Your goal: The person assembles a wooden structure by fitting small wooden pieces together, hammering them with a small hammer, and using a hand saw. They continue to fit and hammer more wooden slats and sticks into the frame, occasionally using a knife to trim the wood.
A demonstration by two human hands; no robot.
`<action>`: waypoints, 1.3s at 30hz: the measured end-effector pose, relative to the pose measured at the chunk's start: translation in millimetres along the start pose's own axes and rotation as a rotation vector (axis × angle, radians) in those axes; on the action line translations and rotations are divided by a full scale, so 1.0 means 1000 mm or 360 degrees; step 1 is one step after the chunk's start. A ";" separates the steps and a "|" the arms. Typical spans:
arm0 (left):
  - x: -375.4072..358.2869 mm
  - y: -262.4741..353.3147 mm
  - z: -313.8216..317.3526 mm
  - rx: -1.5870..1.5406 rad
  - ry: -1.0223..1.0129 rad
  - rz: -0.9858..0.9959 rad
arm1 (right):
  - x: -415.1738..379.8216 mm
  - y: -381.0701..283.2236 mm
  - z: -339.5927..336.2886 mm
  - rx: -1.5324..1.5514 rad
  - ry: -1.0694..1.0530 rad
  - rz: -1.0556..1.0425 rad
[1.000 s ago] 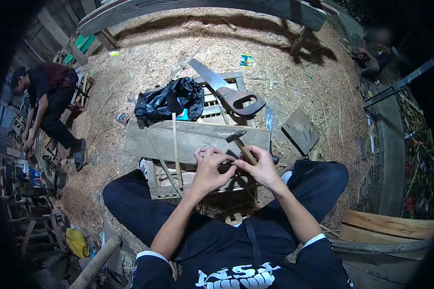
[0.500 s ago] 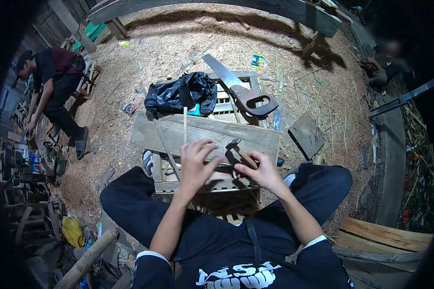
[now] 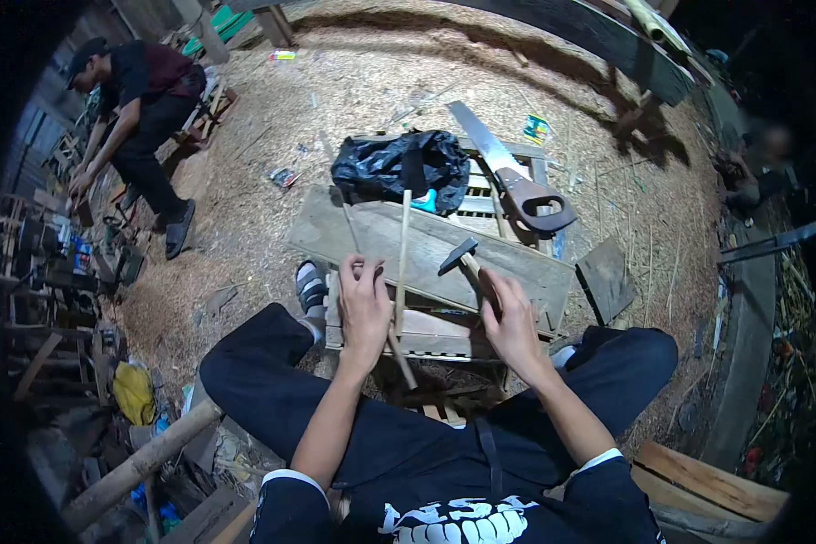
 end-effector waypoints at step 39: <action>-0.067 0.069 0.055 -0.1579 -0.0642 -0.0166 | 0.018 -0.025 -0.037 0.0345 0.0384 -0.0196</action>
Point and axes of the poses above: each hand's wrist, its own x-axis towards the middle knuckle, its own z-axis out of the palm, y = z × x, the point moved 5 cm from there along x, towards the middle knuckle, and after that the axes turned 7 degrees about -z, right-handed, at the moved point
